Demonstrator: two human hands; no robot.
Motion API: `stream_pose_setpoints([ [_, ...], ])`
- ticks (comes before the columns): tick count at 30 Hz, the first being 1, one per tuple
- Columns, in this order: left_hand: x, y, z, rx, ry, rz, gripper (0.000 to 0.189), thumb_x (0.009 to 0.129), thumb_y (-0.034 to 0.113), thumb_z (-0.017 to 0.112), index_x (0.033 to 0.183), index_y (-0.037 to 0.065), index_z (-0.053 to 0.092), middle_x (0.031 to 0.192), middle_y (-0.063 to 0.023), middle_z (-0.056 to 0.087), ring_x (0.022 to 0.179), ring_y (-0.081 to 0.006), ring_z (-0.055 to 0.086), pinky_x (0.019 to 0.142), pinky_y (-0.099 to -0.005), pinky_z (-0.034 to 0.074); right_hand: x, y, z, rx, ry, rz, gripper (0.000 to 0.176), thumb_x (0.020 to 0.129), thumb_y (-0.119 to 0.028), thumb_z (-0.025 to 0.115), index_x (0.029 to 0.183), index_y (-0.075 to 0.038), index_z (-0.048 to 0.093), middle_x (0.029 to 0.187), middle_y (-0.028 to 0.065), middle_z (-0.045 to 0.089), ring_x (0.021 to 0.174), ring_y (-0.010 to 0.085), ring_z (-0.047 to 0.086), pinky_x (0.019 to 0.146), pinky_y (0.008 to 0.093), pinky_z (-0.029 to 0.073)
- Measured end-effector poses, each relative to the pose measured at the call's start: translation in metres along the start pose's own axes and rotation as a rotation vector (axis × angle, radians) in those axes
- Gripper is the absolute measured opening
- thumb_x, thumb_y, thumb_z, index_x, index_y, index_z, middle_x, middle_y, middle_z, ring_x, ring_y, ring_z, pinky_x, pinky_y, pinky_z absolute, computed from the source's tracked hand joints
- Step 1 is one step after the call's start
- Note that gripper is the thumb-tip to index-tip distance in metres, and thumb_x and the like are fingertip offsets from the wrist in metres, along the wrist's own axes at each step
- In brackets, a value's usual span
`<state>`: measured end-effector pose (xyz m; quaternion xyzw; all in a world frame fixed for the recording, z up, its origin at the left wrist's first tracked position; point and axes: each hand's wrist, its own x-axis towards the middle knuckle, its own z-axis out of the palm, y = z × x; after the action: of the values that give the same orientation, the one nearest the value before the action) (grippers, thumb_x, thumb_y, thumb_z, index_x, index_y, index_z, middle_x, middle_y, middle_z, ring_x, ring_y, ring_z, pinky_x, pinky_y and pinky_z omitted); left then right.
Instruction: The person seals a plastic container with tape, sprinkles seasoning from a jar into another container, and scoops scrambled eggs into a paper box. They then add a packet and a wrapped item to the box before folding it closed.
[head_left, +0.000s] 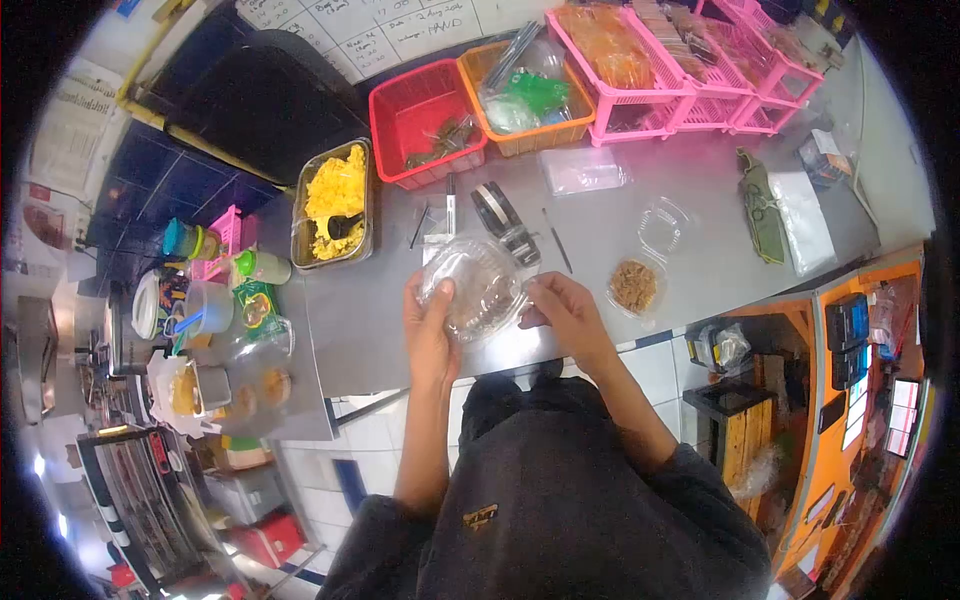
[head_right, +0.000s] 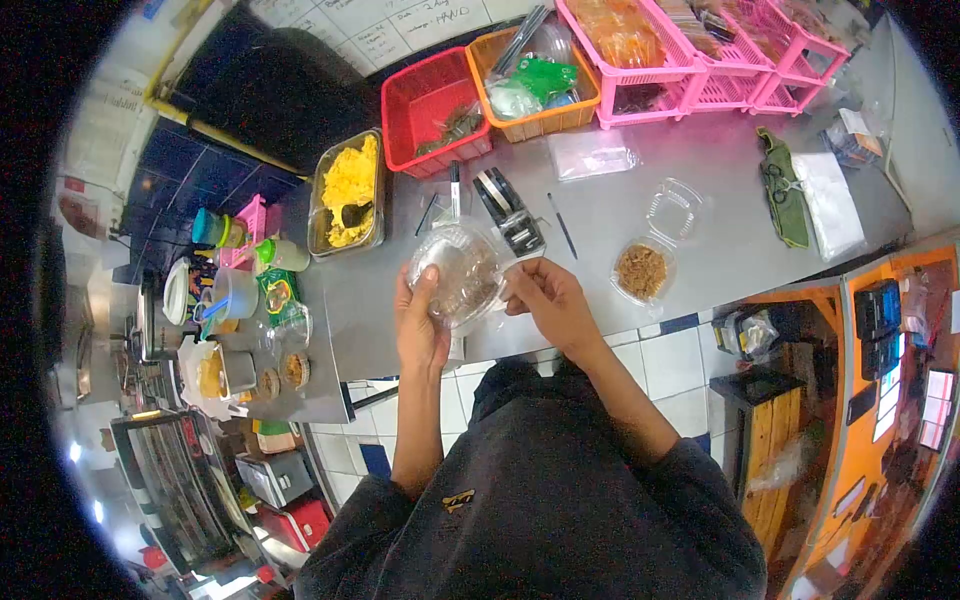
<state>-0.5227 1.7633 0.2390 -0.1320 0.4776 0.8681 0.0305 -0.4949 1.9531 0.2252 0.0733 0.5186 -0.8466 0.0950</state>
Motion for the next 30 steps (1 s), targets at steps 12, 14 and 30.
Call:
stream_pose_setpoints([
  [12,-0.026,-0.014,-0.047,-0.002,-0.128,0.092,0.04,0.095,0.007,0.064,0.126,0.009,0.038,0.123,-0.0101,0.054,0.111,-0.0165,0.053,0.086,-0.0306,0.05,0.007,0.026,0.014,0.061,0.002,0.038,0.02,0.098,-0.02,0.063,0.103,0.0,0.065,0.092,0.0032,0.067,0.081,0.0094,0.064,0.079,0.0279,0.056],
  [14,-0.033,-0.02,-0.066,-0.003,-0.099,0.067,0.031,0.095,0.006,0.062,0.12,0.008,0.043,0.116,-0.0074,0.057,0.102,-0.0128,0.055,0.081,-0.0271,0.049,0.007,0.037,0.014,0.068,-0.001,0.056,0.02,0.098,-0.02,0.063,0.103,0.0,0.065,0.093,0.0036,0.067,0.081,0.0097,0.064,0.079,0.0282,0.056],
  [30,-0.035,-0.051,-0.097,-0.045,-0.087,0.052,0.01,0.099,0.008,0.057,0.108,0.006,0.052,0.109,-0.0082,0.062,0.103,-0.0185,0.063,0.098,-0.0398,0.051,0.002,0.062,0.033,-0.001,0.05,0.017,0.021,0.097,-0.021,0.067,0.101,-0.001,0.065,0.089,0.0031,0.066,0.08,0.011,0.063,0.078,0.0275,0.053],
])
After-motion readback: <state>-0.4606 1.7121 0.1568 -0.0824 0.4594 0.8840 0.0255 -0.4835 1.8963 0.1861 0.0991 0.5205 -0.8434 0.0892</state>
